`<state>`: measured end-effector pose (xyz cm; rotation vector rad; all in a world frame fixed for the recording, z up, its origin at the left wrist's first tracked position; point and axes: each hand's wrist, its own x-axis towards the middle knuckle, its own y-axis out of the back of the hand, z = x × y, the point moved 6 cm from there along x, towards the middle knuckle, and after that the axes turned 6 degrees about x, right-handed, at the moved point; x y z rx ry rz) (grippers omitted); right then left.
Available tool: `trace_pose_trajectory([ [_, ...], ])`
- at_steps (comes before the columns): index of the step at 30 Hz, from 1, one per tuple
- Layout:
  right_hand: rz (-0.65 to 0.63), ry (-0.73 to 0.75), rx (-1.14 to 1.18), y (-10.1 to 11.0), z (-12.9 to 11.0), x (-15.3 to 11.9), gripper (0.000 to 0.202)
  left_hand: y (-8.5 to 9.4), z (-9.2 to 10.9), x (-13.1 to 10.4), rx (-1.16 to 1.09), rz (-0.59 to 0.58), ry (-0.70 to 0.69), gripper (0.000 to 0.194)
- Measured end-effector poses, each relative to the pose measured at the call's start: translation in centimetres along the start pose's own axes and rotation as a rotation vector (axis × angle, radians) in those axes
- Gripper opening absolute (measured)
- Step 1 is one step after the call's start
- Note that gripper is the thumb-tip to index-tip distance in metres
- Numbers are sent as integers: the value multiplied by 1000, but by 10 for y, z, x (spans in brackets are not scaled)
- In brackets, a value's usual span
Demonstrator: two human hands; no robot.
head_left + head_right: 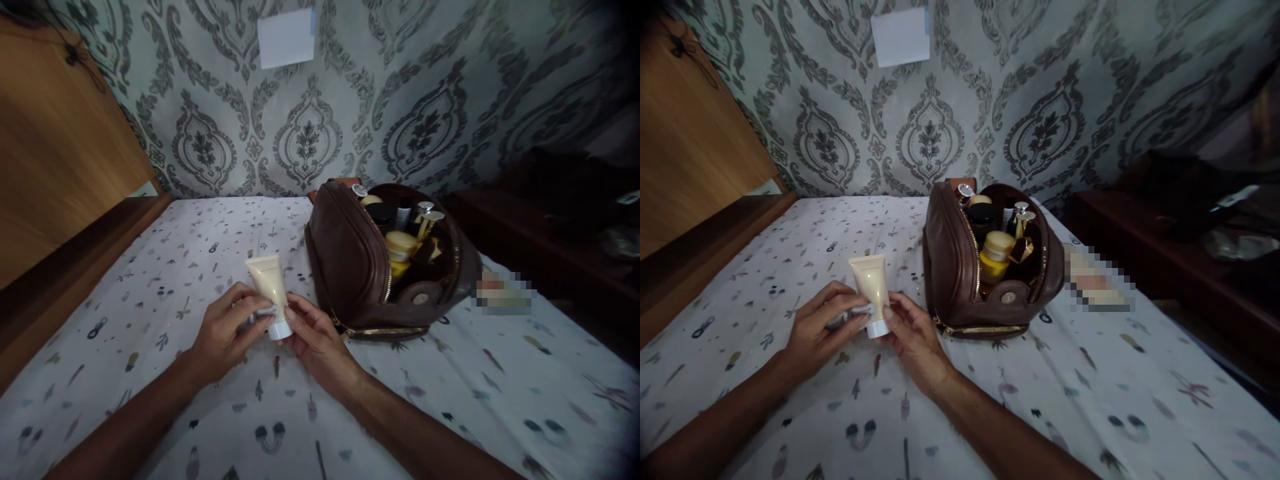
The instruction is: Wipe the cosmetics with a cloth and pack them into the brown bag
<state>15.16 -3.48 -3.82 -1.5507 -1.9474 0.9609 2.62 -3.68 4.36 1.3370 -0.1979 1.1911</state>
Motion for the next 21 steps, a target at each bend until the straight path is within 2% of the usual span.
trace_pose_trajectory([
  [8, -74, -50, -179, -7, 1, -7, 41, 23, -30, 4, 126, 154, 248, 10],
  [12, -75, -80, -241, -9, 2, -11, 50, 26, -43, 2, 125, 171, 374, 6],
  [16, -68, -68, -203, -5, 4, -9, 55, 16, -39, 0, 70, 111, 346, 6],
  [21, -45, -44, -69, 0, 5, -5, 51, 4, -18, -1, 2, 55, 211, 10],
])
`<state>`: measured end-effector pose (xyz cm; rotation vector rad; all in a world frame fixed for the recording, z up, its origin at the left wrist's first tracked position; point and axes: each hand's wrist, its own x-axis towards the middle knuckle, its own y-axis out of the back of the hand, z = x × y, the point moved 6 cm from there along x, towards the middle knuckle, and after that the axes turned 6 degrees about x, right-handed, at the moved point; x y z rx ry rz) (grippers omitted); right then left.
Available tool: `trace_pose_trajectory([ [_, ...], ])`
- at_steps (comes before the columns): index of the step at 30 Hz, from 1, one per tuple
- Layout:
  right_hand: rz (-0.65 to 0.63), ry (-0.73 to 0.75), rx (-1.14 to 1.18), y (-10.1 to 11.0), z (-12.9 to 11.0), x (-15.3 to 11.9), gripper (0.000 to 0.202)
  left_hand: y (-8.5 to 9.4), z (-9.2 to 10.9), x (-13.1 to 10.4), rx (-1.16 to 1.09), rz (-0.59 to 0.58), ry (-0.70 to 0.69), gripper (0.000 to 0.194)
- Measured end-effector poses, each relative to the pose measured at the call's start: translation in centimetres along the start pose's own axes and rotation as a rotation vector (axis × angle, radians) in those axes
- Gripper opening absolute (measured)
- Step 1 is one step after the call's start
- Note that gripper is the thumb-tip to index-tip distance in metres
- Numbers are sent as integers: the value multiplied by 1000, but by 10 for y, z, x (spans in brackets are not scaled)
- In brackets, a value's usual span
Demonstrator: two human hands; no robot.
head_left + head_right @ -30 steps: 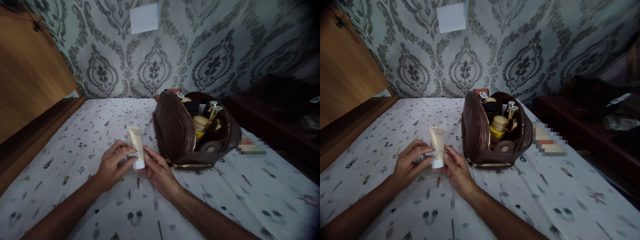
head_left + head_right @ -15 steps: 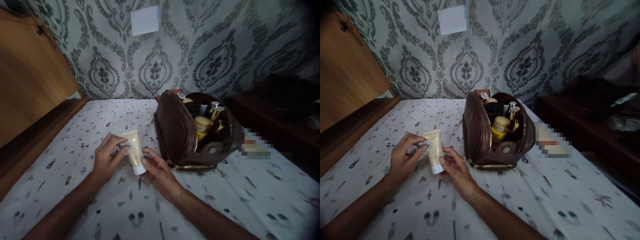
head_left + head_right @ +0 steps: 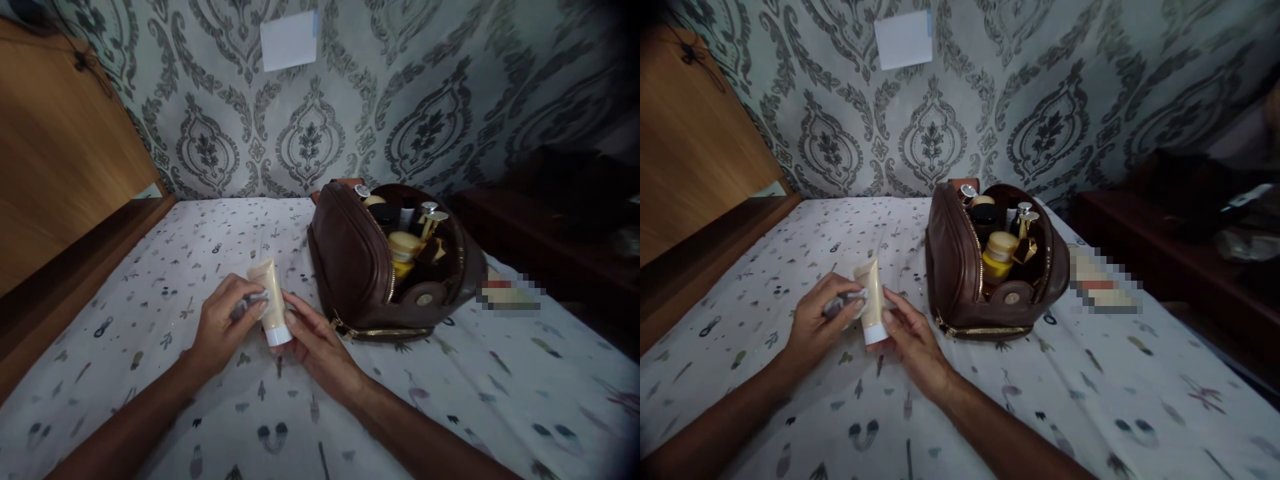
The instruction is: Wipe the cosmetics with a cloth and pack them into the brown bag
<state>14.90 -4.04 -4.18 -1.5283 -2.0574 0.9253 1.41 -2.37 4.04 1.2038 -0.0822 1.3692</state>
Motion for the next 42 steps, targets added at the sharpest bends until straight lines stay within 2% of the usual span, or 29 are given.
trace_pose_trajectory([
  [3, 12, 18, 57, 1, -1, 1, 46, -3, 15, -2, -38, -41, -116, 12],
  [6, 34, 31, 78, 1, -3, 2, 45, -8, 26, -6, -48, -138, -217, 14],
  [10, 42, 29, 48, 0, -5, 3, 35, -11, 29, -8, -14, -189, -245, 15],
  [16, 24, -21, -10, -1, -3, 1, 36, 2, 11, 1, 17, -27, -125, 14],
  [22, -50, -90, -61, -7, 2, -4, 40, 20, -25, 8, 77, 133, 172, 8],
  [25, -68, -88, -51, -8, 4, -4, 42, 20, -32, 7, 63, 150, 237, 9],
  [29, -44, -56, 36, -4, 3, -1, 45, 12, -22, 5, 63, 88, 142, 8],
  [37, 14, 7, 81, 2, -3, 1, 44, -4, 18, -4, -9, -52, -159, 15],
  [40, 21, 19, 57, 2, -5, 2, 41, -9, 25, -7, -11, -113, -218, 17],
  [42, 12, 16, 31, 1, -5, 3, 38, -9, 25, -7, 1, -110, -229, 18],
])
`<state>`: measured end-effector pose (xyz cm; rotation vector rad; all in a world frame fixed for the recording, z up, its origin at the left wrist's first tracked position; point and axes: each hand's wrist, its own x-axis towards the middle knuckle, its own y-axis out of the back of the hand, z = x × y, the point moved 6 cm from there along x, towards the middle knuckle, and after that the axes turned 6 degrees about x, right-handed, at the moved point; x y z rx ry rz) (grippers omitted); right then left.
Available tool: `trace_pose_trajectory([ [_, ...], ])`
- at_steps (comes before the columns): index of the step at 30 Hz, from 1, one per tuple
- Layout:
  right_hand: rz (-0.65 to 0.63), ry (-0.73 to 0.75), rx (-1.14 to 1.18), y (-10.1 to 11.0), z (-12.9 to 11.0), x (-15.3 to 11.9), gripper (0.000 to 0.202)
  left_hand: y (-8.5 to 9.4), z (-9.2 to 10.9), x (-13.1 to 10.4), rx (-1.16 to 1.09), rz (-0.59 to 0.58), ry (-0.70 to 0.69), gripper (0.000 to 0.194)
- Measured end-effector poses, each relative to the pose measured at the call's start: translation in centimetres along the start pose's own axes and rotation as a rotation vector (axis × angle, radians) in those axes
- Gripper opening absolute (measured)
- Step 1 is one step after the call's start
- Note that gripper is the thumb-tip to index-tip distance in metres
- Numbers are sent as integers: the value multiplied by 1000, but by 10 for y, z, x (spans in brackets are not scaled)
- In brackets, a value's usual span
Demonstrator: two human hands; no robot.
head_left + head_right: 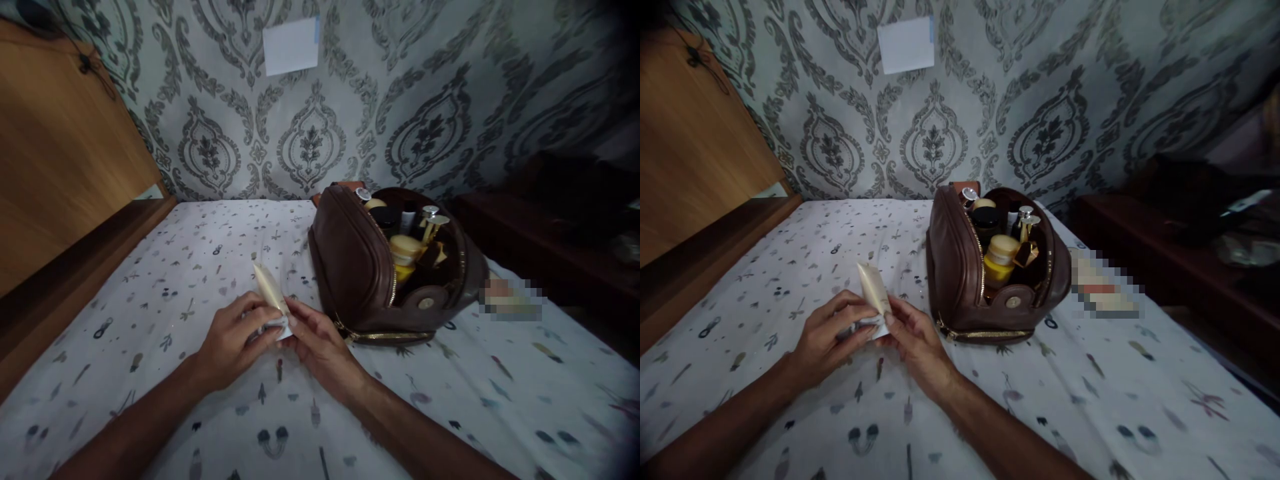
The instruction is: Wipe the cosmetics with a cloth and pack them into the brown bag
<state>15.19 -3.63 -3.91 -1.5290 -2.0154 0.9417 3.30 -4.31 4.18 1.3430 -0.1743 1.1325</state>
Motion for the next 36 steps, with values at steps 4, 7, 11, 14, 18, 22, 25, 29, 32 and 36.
trace_pose_trajectory([
  [4, 18, -22, -61, 1, 2, -1, 41, 9, -12, 2, 57, 90, 59, 15],
  [7, 10, -31, -102, 1, 3, -3, 45, 21, -27, 5, 113, 160, 165, 11],
  [11, -6, -15, -159, -3, 1, -5, 48, 34, -43, 4, 169, 232, 302, 8],
  [14, -21, 6, -195, -7, -2, -6, 53, 33, -49, 2, 162, 230, 350, 6],
  [18, -40, 2, -186, -8, -2, -6, 51, 19, -38, 0, 91, 156, 279, 7],
  [22, -43, 20, -133, -6, -1, -5, 48, 4, -17, -2, 7, 70, 161, 10],
  [25, -67, 29, -103, -7, -1, -4, 50, -2, -6, -4, -10, 24, 90, 14],
  [29, -89, 20, -103, -7, 0, -3, 52, -3, -7, -4, 16, -12, 60, 15],
  [32, -67, 10, -126, -4, 1, -3, 55, 4, -15, -1, 66, 20, 84, 13],
  [36, -58, -38, -209, -6, 1, -9, 57, 20, -29, 6, 129, 107, 122, 13],
])
